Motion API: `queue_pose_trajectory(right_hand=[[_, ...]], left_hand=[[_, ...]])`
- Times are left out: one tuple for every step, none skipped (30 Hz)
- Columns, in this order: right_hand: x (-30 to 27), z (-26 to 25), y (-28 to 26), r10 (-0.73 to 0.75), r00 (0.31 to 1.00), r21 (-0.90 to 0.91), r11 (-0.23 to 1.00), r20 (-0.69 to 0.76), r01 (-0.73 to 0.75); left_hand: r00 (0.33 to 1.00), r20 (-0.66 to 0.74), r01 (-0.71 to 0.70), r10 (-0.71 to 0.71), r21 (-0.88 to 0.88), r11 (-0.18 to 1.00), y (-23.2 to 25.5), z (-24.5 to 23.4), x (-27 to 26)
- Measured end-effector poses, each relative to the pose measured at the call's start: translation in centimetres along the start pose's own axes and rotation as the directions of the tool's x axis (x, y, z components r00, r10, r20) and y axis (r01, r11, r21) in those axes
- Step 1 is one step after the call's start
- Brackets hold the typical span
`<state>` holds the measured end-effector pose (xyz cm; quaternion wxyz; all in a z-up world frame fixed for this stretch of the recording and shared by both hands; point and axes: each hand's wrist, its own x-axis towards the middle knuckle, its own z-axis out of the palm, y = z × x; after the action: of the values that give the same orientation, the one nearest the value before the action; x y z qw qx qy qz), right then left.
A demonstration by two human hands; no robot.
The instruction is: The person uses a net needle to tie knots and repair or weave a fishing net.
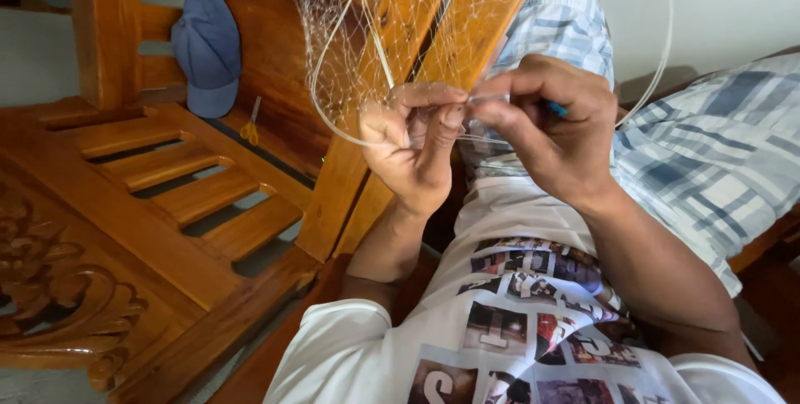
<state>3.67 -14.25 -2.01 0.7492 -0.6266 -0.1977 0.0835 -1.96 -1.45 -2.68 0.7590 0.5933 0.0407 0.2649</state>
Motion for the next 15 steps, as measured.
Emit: queue_pose_trajectory(right_hand=[[0.0, -0.1, 0.0, -0.024, 0.999, -0.009, 1.0, 0.036, 0.025], [0.0, -0.2, 0.1, -0.05, 0.996, -0.017, 0.999, 0.074, 0.052], [0.3, -0.5, 0.4, -0.052, 0.996, -0.017, 0.998, 0.072, 0.053], [0.4, -0.7, 0.7, -0.109, 0.991, -0.119, 0.986, 0.072, 0.117], [0.5, -0.9, 1.0, -0.165, 0.983, -0.22, 0.959, 0.078, 0.178], [0.7, -1.0, 0.5, -0.163, 0.984, -0.221, 0.959, 0.073, 0.176], [0.9, -1.1, -0.1, -0.16, 0.983, -0.155, 0.973, 0.09, 0.172], [1.2, -1.3, -0.6, -0.161, 0.981, -0.089, 0.981, 0.105, 0.171], [1.2, -1.4, 0.0, -0.164, 0.982, -0.091, 0.981, 0.097, 0.172], [1.2, -1.5, 0.5, -0.18, 0.977, -0.095, 0.977, 0.116, 0.191], [1.1, -1.6, 1.1, -0.196, 0.971, -0.099, 0.973, 0.135, 0.21], [1.2, -1.6, 0.4, -0.194, 0.973, -0.102, 0.973, 0.122, 0.207], [1.4, -1.6, -0.3, -0.184, 0.976, -0.153, 0.968, 0.12, 0.201], [1.5, -1.7, -0.9, -0.171, 0.978, -0.205, 0.96, 0.121, 0.193], [1.3, -1.9, -0.6, -0.168, 0.98, -0.209, 0.96, 0.111, 0.188]], left_hand=[[1.0, 0.012, -0.017, 0.017, -0.004, 1.0, -0.1, 0.0, -0.1], [0.999, 0.022, -0.037, 0.037, -0.008, 0.999, -0.2, -0.1, -0.1], [0.999, 0.024, -0.037, 0.038, -0.008, 0.999, -0.1, 0.0, -0.1], [1.0, 0.025, -0.008, 0.007, 0.014, 1.0, 0.1, 0.1, -0.2], [0.999, 0.025, 0.022, -0.023, 0.037, 0.999, 0.3, 0.2, -0.3], [0.999, 0.029, 0.025, -0.026, 0.036, 0.999, 0.3, 0.3, -0.3], [0.998, 0.05, 0.038, -0.038, -0.001, 0.999, 0.4, 0.4, -0.4], [0.996, 0.076, 0.049, -0.046, -0.038, 0.998, 0.4, 0.6, -0.3], [0.995, 0.084, 0.051, -0.047, -0.039, 0.998, 0.3, 0.6, -0.4], [0.995, 0.091, 0.055, -0.051, -0.04, 0.998, 0.3, 0.6, -0.6], [0.994, 0.099, 0.058, -0.054, -0.041, 0.997, 0.3, 0.6, -0.7], [0.992, 0.111, 0.066, -0.061, -0.041, 0.997, 0.4, 0.7, -0.8], [0.99, 0.118, 0.089, -0.082, -0.056, 0.994, 0.5, 0.7, -0.9], [0.987, 0.123, 0.112, -0.102, -0.072, 0.991, 0.5, 0.8, -1.1], [0.985, 0.132, 0.119, -0.109, -0.074, 0.99, 0.5, 0.9, -1.1]])
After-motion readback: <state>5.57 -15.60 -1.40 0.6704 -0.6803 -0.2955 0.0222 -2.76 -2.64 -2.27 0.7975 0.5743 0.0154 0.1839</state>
